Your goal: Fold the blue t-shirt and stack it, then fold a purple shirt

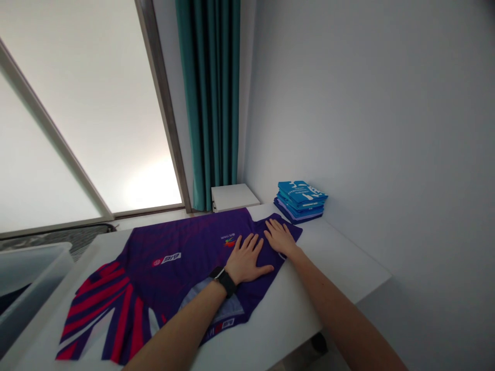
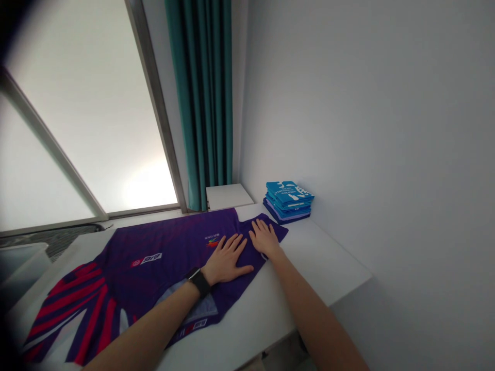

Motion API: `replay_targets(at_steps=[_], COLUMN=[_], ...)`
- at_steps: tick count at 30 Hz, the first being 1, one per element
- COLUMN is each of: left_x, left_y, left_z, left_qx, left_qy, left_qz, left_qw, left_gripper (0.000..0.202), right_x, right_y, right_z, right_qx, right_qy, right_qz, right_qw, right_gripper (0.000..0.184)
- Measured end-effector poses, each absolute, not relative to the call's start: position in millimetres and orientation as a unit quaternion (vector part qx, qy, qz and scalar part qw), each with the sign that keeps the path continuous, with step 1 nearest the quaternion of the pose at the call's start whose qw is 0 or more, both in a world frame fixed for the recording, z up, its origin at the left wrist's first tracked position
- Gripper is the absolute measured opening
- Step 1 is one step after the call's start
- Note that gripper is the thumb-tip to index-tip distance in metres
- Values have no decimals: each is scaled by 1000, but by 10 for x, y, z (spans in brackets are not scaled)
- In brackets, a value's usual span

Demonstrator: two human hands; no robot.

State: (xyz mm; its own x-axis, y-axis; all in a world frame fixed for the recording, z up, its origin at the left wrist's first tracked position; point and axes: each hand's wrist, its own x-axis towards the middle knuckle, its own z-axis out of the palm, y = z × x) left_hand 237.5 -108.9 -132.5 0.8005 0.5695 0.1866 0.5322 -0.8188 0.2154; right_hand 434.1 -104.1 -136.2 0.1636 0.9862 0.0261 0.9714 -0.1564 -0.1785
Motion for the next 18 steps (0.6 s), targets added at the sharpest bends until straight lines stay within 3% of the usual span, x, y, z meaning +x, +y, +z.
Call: replay_targets(at_steps=[3,11,18], left_x=[2374,2453,2639], left_y=[-1101,-863,-233], left_z=[-1317,-958,-774], left_qx=[945,880,876], left_qy=[290,389,432], left_qz=[128,206,139], left_qw=[81,175,165], left_gripper=[83,46,35], right_x=[4452,4593,4617], right_y=[-1069,-1145,-1169], right_z=[-1396,-1455,-1462], right_qx=[-767,-766,-758], right_qy=[-636,-629,-625], right_qz=[46,22,2], right_qw=[71,130,186], right_gripper=[61,56,48])
